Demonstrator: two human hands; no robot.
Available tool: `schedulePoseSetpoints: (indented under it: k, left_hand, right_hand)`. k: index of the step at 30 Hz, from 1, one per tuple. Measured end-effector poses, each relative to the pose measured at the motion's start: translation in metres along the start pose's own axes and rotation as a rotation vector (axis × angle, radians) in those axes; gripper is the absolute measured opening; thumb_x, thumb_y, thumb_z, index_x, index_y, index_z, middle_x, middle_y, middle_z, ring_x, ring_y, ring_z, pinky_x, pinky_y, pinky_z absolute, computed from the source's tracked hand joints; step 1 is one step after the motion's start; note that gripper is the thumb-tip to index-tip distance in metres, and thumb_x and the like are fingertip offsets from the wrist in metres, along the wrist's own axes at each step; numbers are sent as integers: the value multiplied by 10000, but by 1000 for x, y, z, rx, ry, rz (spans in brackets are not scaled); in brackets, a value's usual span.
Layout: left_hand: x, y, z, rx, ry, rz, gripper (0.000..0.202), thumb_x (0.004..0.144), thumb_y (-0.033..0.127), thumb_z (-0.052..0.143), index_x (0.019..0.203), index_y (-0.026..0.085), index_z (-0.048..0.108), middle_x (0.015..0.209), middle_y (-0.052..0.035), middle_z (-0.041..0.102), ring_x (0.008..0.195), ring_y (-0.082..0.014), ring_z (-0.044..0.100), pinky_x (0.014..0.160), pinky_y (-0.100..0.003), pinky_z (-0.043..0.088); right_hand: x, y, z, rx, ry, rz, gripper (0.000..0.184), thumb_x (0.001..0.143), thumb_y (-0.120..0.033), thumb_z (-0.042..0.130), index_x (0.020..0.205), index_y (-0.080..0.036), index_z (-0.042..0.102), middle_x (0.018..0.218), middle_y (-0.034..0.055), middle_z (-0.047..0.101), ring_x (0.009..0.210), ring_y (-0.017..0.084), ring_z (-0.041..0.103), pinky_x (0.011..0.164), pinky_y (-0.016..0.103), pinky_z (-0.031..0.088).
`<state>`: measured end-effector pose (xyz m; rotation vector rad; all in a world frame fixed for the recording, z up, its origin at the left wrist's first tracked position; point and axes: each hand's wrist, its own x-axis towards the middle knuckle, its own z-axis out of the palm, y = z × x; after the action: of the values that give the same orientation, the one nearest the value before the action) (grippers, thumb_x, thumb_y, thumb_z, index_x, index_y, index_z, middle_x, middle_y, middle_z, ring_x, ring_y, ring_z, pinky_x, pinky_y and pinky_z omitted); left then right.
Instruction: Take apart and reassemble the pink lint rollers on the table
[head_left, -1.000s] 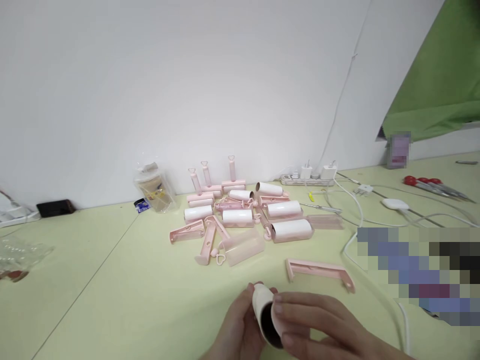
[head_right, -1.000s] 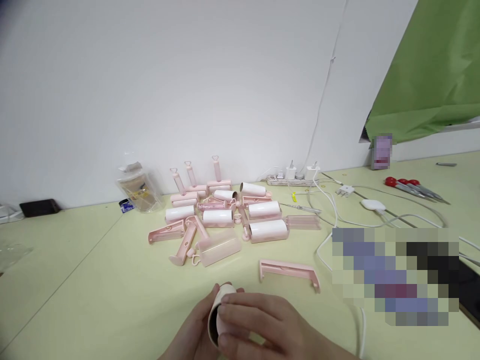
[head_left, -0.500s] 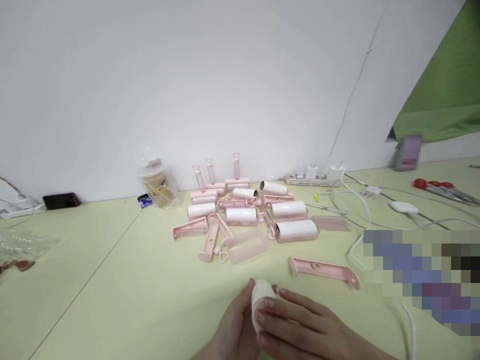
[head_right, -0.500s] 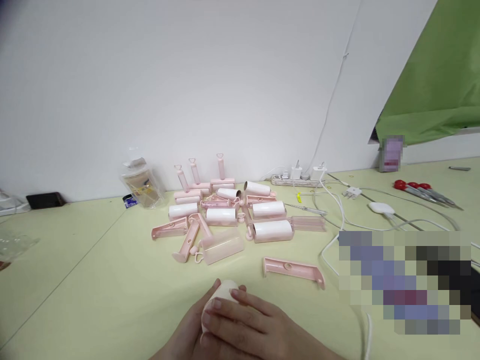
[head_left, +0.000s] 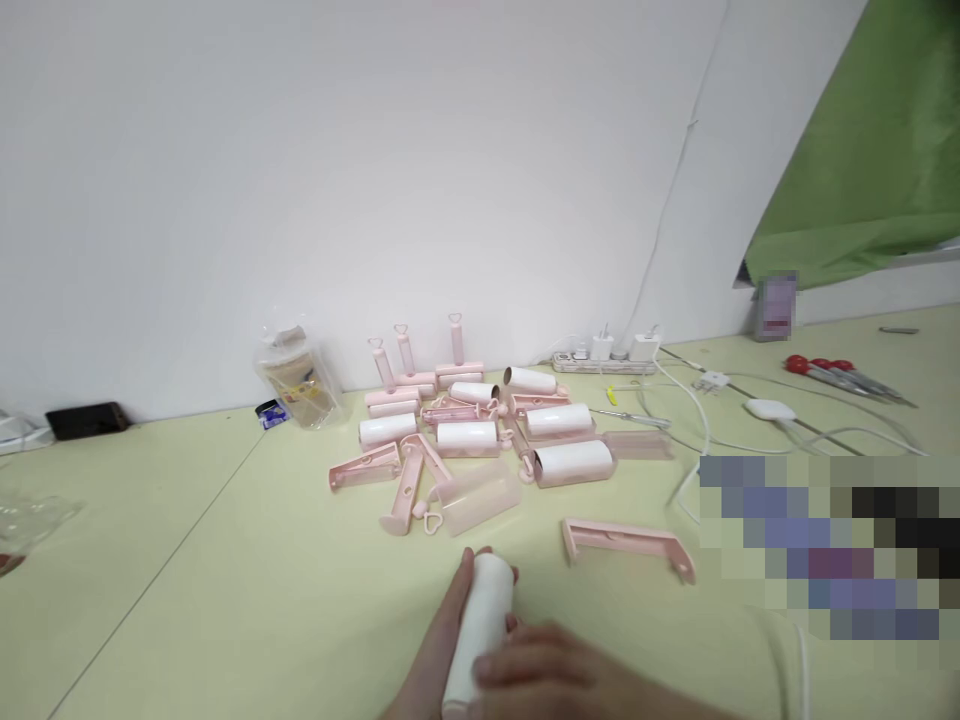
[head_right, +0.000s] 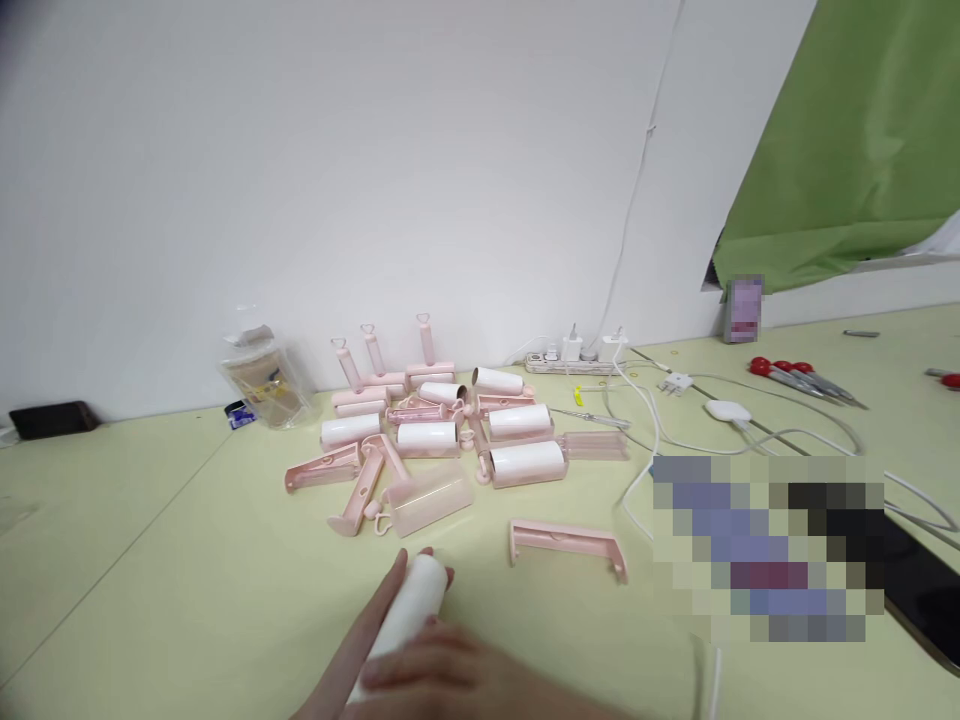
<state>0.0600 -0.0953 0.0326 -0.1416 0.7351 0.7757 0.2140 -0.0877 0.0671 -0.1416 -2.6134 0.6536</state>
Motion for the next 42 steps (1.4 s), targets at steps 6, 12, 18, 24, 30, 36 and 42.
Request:
schedulePoseSetpoints:
  k: [6,12,18,24,30,36,42]
  left_hand:
    - [-11,24,11,116,41,264,333,830,483,450,939,178,527,529,-9,541,322,-68,455,302,-127,340]
    - [-12,36,28,-44,31,472,285,907,364,338,946,133,501,619,-8,541,436,-79,536,332,-131,412]
    - [5,31,58,217,102,605,264,850,405,440,939,159,481,570,-7,549,359,-79,490,324,-148,380]
    - [31,20,75,320,188,713,318,816,459,471,995,198,442,576,2,568,373,-105,517,342,-172,388]
    - [32,18,70,386,217,748,335,796,488,488,979,212,437,614,-5,594,409,-113,540,364,-185,405]
    - [34,8,70,408,202,748,347,781,513,494,953,216,445,600,11,579,433,-131,564,366,-191,392]
    - [28,-14,79,350,154,654,291,793,450,508,978,234,450,653,8,579,592,-176,626,469,-233,462]
  right_hand:
    - [-32,50,-47,-411,-47,709,185,748,-279,573,890,-188,648,824,107,643,718,272,600,585,352,449]
    - [-46,67,-46,-176,-2,914,142,793,-244,460,695,-210,557,712,30,611,650,216,567,539,293,381]
    - [-18,34,-45,655,535,857,180,869,-360,336,953,-244,447,669,-30,570,547,153,557,556,294,439]
    - [-20,40,-36,773,579,954,476,829,-249,360,1301,-284,313,649,-37,554,662,164,558,671,325,459]
    - [-23,34,-56,717,572,910,434,835,-448,470,1236,-292,412,959,35,554,936,220,543,770,347,473]
    - [-18,36,-39,502,777,772,341,785,-438,568,1016,-303,356,853,-23,497,801,170,567,674,288,464]
    - [-21,43,-19,415,767,861,346,793,-456,545,1013,-286,339,855,-17,470,690,148,549,596,285,466]
